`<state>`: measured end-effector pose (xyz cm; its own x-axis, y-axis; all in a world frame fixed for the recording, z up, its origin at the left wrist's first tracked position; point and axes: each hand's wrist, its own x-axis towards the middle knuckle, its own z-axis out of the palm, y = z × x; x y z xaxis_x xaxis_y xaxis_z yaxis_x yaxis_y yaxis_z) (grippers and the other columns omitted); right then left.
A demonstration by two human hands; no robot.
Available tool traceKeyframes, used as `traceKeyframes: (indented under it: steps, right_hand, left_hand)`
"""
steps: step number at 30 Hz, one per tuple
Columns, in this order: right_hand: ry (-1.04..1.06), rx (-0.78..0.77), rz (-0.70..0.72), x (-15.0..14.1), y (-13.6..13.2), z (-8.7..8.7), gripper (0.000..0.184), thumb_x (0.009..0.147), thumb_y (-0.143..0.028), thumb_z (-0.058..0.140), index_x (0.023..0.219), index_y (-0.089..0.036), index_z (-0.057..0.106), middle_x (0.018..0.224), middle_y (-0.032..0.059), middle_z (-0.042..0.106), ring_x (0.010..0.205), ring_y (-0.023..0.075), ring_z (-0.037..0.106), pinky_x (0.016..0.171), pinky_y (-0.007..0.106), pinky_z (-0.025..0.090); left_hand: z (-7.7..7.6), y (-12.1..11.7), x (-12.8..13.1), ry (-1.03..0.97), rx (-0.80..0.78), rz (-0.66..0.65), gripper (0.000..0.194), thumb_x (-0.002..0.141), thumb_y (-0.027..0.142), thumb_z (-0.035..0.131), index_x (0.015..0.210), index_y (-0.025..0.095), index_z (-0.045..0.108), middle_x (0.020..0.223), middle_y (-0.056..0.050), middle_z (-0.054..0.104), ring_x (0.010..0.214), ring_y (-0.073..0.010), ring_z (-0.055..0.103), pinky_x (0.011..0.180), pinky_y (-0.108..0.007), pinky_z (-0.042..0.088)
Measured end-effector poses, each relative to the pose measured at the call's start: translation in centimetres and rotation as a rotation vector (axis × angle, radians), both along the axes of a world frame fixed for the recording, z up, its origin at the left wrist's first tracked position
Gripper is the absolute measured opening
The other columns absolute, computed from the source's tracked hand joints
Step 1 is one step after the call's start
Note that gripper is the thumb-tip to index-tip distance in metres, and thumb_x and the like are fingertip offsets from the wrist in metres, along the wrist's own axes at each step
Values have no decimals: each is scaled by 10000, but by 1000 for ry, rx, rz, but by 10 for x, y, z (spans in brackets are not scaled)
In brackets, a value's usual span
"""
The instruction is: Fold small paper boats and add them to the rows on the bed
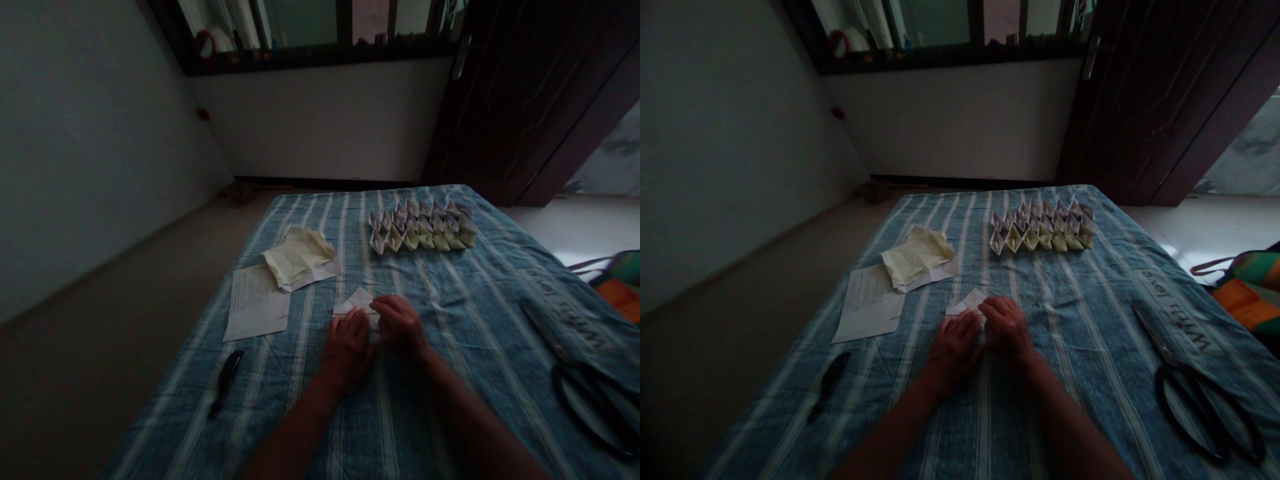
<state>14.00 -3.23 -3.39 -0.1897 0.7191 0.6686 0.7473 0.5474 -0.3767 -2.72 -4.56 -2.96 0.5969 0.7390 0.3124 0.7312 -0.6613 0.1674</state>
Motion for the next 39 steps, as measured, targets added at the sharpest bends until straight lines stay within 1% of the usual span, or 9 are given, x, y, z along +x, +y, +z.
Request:
traceKeyframes:
  steps: [2,5,9,14,20,25,29,34,39]
  right_hand:
    - [12,-54,78,-8,-3,1,330,870,-96,411,1062,-199,659,979,82,683,885,193,614,804,325,488]
    - [-27,-98,133,-14,-4,0,352,902,-116,400,1161,-206,619,921,78,694,826,189,626,774,317,500]
    - [-52,-92,129,-13,-3,-4,354,912,-119,395,1204,-179,586,910,89,695,809,192,631,776,317,503]
    - [-78,-139,78,-12,-6,-3,301,937,-140,383,1113,-203,620,911,79,698,811,184,628,786,297,492]
    - [-133,-153,32,-11,-7,2,270,938,-126,383,961,-200,642,810,54,686,730,168,612,707,265,477]
    - [-152,-96,-33,-7,-6,-2,289,909,-107,381,1000,-182,645,777,61,680,690,174,617,657,271,478]
    - [-174,-76,-87,-4,-5,-6,283,889,-100,419,1030,-175,653,774,64,690,661,172,617,643,272,465]
    - [-183,-27,-153,-1,-4,-6,254,877,-109,460,1009,-171,667,709,40,678,622,160,607,635,259,439]
    - [-171,3,-162,-1,-4,-5,243,879,-117,469,1010,-169,667,732,41,693,618,153,606,634,255,428]
  left_hand:
    - [0,-1,0,-12,-11,7,405,898,283,520,1282,154,506,1325,-151,572,1272,-308,483,1050,-537,365]
    - [0,-1,1,-49,-27,5,410,913,279,493,1315,201,492,1314,-119,585,1262,-291,495,1095,-550,305]
    - [-1,0,0,-75,-47,-15,469,888,283,529,1343,185,475,1348,-125,554,1282,-288,472,1087,-507,350]
    - [3,1,-1,-105,-75,-17,486,885,304,530,1349,170,469,1342,-138,556,1278,-297,472,1075,-519,369]
    - [2,3,-2,-111,-63,-7,429,900,287,511,1309,159,484,1305,-134,582,1251,-295,501,1065,-511,393]
    - [-7,5,-7,-143,42,79,331,905,308,505,1205,173,542,1225,-137,620,1183,-280,558,1013,-463,461]
    - [-11,5,-9,-150,113,174,314,905,334,511,1167,168,562,1196,-140,637,1161,-286,572,981,-456,480]
    - [-5,1,-8,-61,123,243,332,902,351,527,1133,123,595,1204,-166,647,1174,-307,563,971,-493,448]
    - [4,-3,-8,4,99,338,325,922,360,501,1123,130,611,1244,-164,636,1167,-315,569,980,-576,376]
